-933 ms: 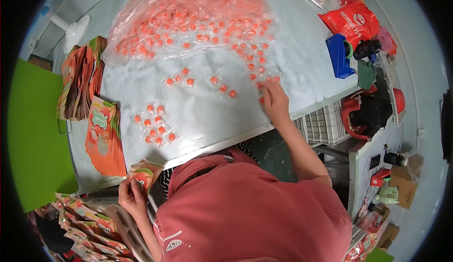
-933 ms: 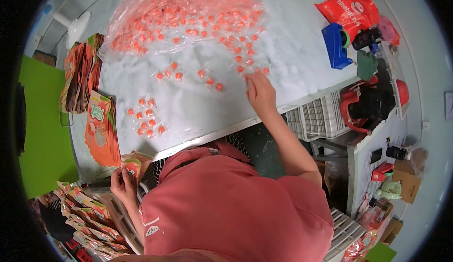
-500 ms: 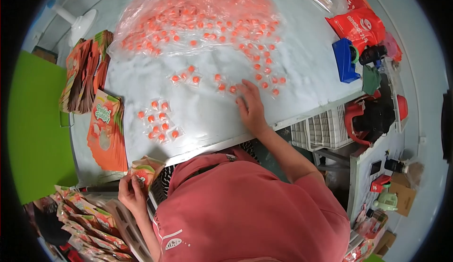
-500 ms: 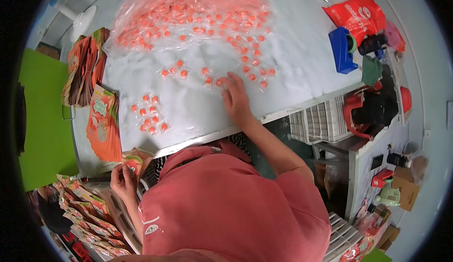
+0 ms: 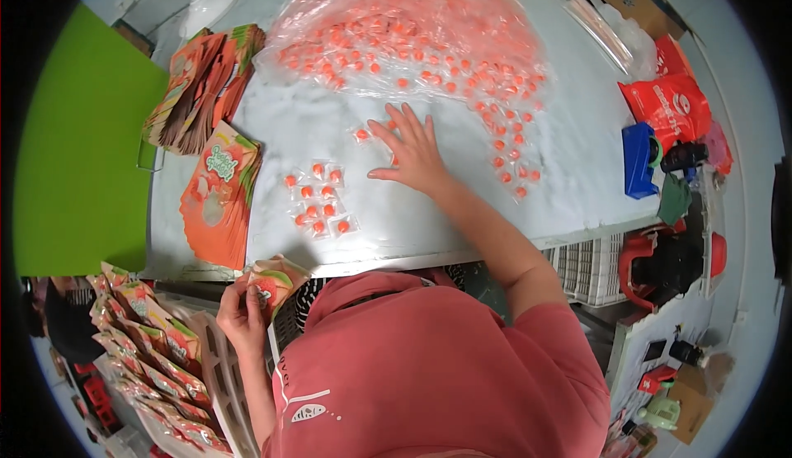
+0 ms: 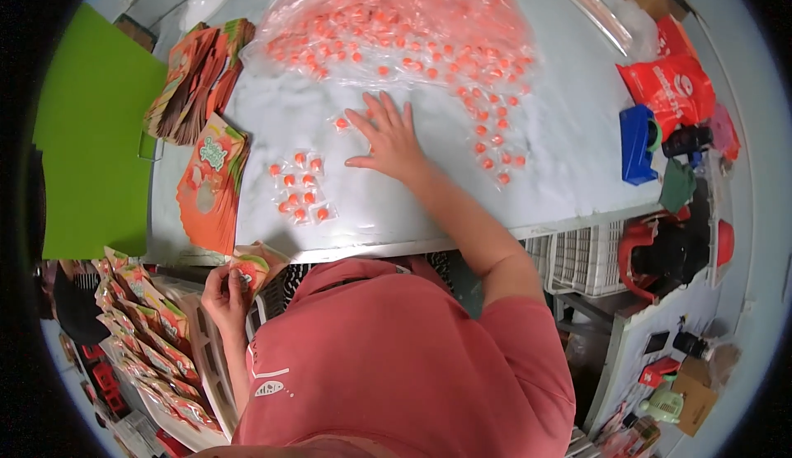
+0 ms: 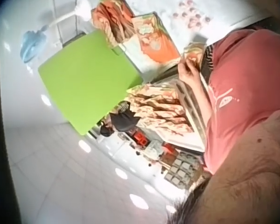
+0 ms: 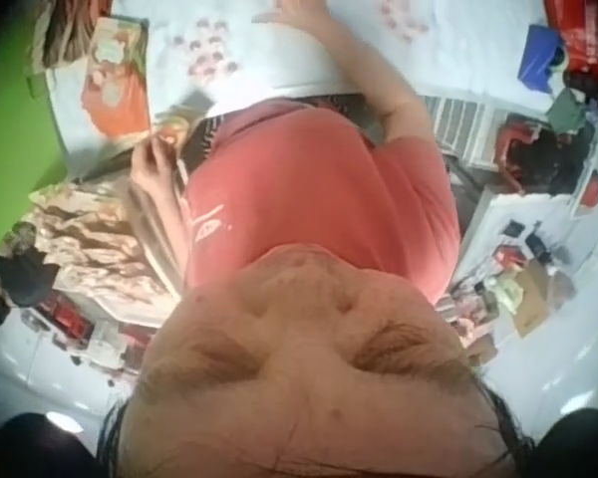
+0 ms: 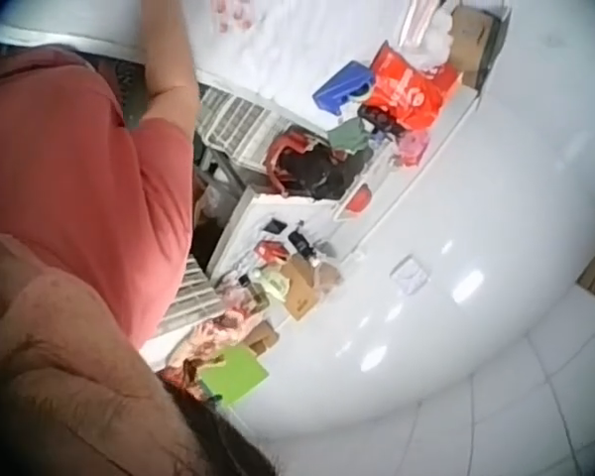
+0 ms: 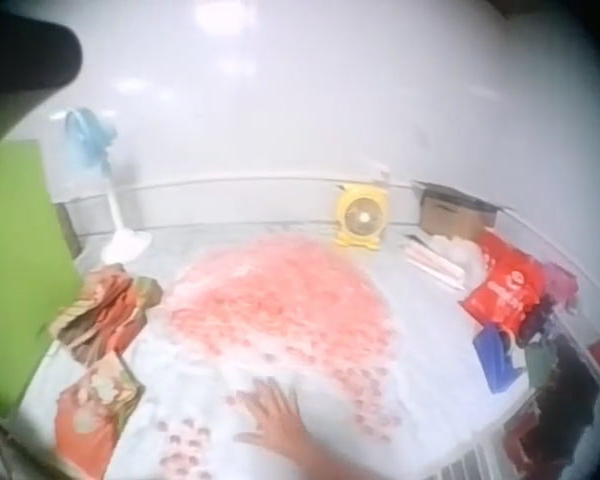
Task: Manually placing individual wrapped candy pieces into larger branded retail bags at a factory workbench.
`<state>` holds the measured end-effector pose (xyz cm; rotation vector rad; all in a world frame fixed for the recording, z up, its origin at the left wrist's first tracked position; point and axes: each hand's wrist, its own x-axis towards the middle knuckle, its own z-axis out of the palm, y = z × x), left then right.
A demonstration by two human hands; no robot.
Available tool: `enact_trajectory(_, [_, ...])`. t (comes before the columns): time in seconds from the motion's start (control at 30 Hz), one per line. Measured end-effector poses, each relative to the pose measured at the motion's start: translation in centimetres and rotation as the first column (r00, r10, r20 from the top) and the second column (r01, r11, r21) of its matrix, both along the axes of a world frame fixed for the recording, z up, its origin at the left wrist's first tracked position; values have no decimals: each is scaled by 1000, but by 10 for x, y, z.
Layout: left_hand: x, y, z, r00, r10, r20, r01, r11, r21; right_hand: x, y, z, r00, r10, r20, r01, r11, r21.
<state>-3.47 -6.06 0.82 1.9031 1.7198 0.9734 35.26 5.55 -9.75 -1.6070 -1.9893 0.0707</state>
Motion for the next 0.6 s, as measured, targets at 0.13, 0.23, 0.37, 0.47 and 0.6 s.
enact_trajectory(0.13, [-2,-6,-2,997,37,67,-35,998,-44,-3,26,2,982,160,96,-158,987,-27])
enact_trajectory(0.23, [0,-5,-1,997,48,56,-46,998,-37,-2,40,-12,968,221,118,-221,975,-13])
enact_trajectory(0.37, [2,-2,1,1000,30,3,-30,1000,-9,-1,26,-5,954,299,36,-299,954,-12])
enact_trajectory(0.47, [0,-2,2,999,42,-14,-42,999,-4,3,11,14,938,339,-65,-344,935,-82])
enact_trajectory(0.6, [10,5,13,998,27,-54,-28,999,-17,25,9,14,959,214,-188,-212,977,34])
